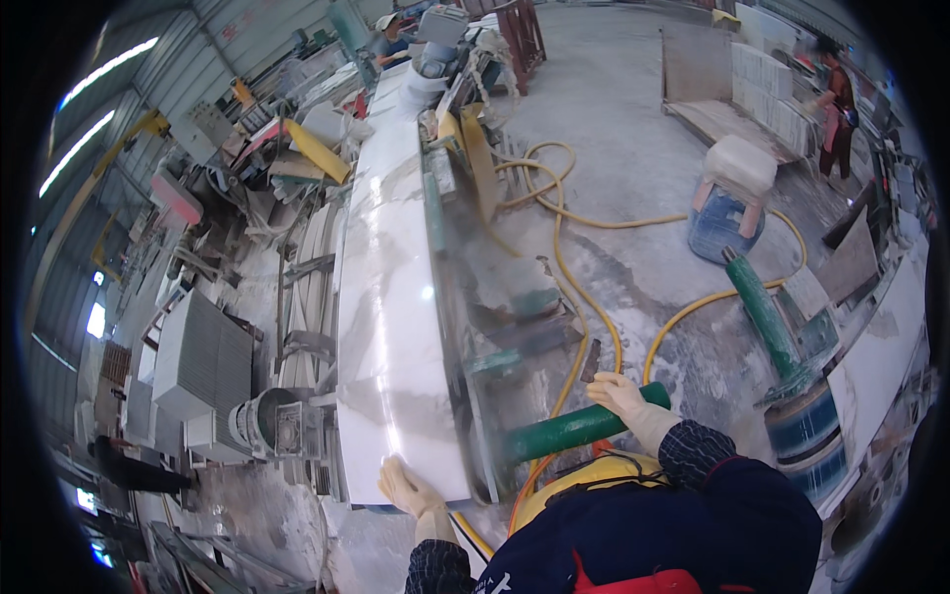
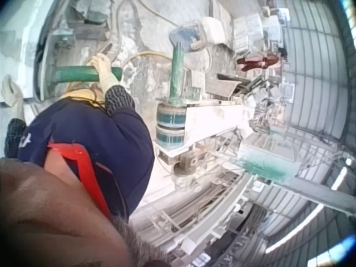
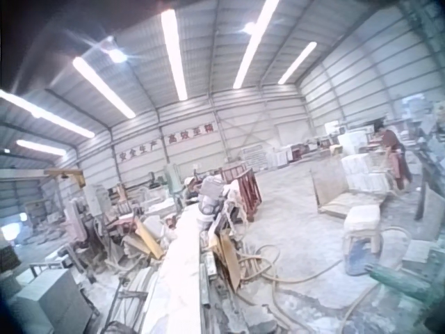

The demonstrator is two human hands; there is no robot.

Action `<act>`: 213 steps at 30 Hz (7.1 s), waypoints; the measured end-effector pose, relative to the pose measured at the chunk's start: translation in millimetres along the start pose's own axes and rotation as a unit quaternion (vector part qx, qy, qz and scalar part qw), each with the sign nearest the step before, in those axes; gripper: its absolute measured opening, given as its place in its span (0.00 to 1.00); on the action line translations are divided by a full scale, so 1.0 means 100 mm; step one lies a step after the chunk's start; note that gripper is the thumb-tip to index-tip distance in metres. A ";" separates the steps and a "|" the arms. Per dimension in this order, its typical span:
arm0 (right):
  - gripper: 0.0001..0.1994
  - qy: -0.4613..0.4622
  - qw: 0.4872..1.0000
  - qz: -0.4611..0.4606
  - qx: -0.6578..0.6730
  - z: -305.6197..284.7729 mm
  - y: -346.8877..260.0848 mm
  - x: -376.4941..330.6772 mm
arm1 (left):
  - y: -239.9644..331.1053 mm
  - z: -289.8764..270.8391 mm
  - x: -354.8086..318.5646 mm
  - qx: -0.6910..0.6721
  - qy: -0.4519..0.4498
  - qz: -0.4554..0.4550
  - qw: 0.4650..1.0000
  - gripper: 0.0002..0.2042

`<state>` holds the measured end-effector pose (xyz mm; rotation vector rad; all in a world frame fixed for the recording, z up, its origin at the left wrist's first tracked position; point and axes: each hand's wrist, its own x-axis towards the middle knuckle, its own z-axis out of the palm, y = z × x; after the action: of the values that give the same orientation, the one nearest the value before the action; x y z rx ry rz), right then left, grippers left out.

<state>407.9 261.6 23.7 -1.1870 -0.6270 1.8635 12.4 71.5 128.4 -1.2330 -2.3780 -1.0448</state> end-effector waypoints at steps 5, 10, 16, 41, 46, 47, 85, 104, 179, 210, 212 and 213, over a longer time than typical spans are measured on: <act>0.16 -0.003 1.000 0.011 -0.012 0.00 -0.03 0.00 | -0.02 -0.04 -0.04 0.008 -0.028 -0.027 0.999 0.14; 0.16 0.005 1.000 0.018 -0.025 -0.04 -0.01 0.03 | -0.13 0.04 -0.10 0.049 0.043 0.050 0.997 0.15; 0.16 -0.004 0.999 0.007 -0.044 -0.09 0.03 0.09 | -0.18 0.04 -0.13 -0.008 0.048 0.045 0.998 0.15; 0.25 -0.300 0.929 0.187 -0.109 2.71 -0.20 -0.40 | -0.23 -0.08 -0.26 -0.054 0.067 0.061 0.994 0.15; 0.19 -0.298 0.922 0.221 -0.108 2.99 0.02 -0.28 | -0.29 -0.01 -0.35 -0.086 0.060 0.016 0.994 0.16; 0.19 -0.264 0.930 0.230 -0.114 3.04 0.04 -0.26 | -0.32 0.01 -0.37 -0.079 0.066 0.025 0.994 0.16; 0.16 0.011 0.998 -0.016 -0.057 -0.74 -0.66 -3.04 | 2.94 0.22 -1.20 -0.424 -0.434 -0.178 0.775 0.21; 0.22 0.276 0.678 -0.289 0.617 -1.89 0.29 -4.34 | 5.69 0.82 -3.28 -0.188 -0.797 0.240 0.521 0.24; 0.22 0.351 0.825 -0.290 0.336 -4.04 1.05 -3.31 | 5.93 1.87 -3.91 -0.325 -0.837 0.086 0.433 0.16; 0.29 0.357 0.743 -0.191 0.532 -3.18 -0.27 -4.05 | 1.80 0.74 -0.74 -0.394 -0.298 -0.325 0.806 0.17; 0.29 0.370 0.728 -0.204 0.540 -3.18 -0.28 -4.00 | 1.84 0.73 -0.61 -0.436 -0.251 -0.387 0.773 0.17; 0.30 0.370 0.719 -0.203 0.552 -3.18 -0.28 -3.96 | 1.87 0.73 -0.58 -0.440 -0.244 -0.383 0.775 0.17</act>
<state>791.9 -62.8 103.1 -0.7208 0.6116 0.8850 201.6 159.3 135.6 -0.7153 -2.9746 -2.5976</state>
